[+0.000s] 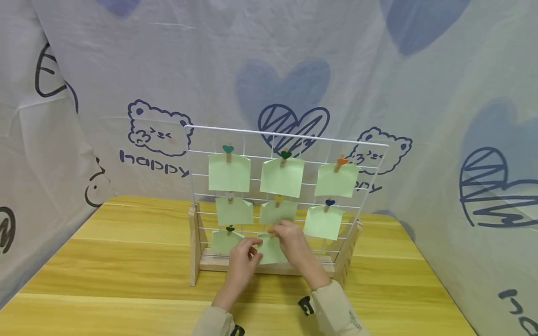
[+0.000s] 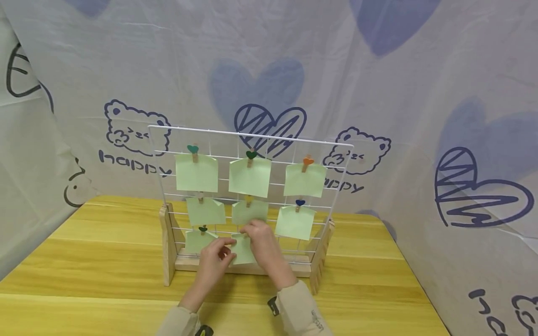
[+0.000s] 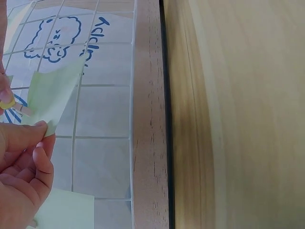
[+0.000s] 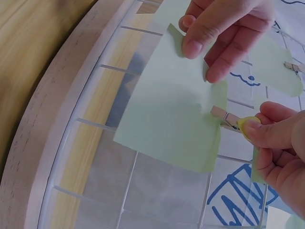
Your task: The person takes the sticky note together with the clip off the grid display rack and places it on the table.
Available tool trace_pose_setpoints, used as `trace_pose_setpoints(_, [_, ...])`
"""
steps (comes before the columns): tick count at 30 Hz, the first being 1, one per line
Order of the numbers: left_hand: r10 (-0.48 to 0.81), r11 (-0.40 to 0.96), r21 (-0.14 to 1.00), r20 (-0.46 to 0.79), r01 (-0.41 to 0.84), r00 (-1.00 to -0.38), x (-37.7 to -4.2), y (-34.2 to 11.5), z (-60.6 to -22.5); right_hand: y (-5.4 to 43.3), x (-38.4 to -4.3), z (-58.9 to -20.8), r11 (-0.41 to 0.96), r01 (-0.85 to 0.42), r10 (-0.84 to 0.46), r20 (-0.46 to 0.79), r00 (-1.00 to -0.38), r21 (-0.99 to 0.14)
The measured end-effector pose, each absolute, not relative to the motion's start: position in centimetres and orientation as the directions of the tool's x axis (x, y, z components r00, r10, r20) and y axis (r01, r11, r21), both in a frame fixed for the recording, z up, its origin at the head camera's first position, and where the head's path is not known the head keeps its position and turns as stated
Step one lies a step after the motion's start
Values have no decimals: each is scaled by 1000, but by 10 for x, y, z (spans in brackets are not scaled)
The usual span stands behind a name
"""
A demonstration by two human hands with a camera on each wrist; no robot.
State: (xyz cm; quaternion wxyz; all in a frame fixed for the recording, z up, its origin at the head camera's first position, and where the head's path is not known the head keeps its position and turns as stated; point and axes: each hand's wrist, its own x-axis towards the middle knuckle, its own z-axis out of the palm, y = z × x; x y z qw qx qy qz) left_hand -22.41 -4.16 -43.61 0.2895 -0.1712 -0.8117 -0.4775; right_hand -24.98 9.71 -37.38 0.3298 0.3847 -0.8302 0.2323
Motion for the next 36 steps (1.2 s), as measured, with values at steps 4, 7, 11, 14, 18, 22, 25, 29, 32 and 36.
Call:
trace_pose_setpoints(4, [-5,479,680,635,555,-773,-223,-42,-436,100,-249,-373,584,-798,-474,737,-482,-147])
trace_pose_setpoints(7, [-16,472,683,639,558,-769,-222,-42,-436,102,-247,-372,581,-800,-459,751,-474,-150])
trace_pose_setpoints(11, [-28,456,691,641,561,-767,-221,-41,-435,106,-245,-370,569,-808,-429,783,-450,-153])
trace_pose_setpoints(14, [-30,449,697,637,559,-770,-219,-41,-435,108,-243,-369,556,-815,-415,795,-442,-163])
trace_pose_setpoints(18, [-33,446,704,630,552,-776,-217,-42,-433,110,-241,-371,545,-820,-405,802,-439,-174])
trace_pose_setpoints(22, [-36,438,713,622,547,-782,-215,-41,-432,113,-239,-372,535,-823,-389,809,-442,-192])
trace_pose_setpoints(25, [-34,429,716,622,550,-783,-214,-40,-432,115,-236,-372,528,-818,-365,809,-462,-229])
trace_pose_setpoints(29, [-36,419,713,632,562,-774,-213,-40,-433,118,-232,-373,524,-808,-324,815,-481,-268])
trace_pose_setpoints(32, [-43,416,711,638,567,-769,-212,-39,-433,120,-230,-374,514,-806,-293,823,-486,-293])
trace_pose_setpoints(36, [-48,415,709,642,570,-765,-210,-39,-432,122,-228,-377,478,-805,-256,821,-511,-352])
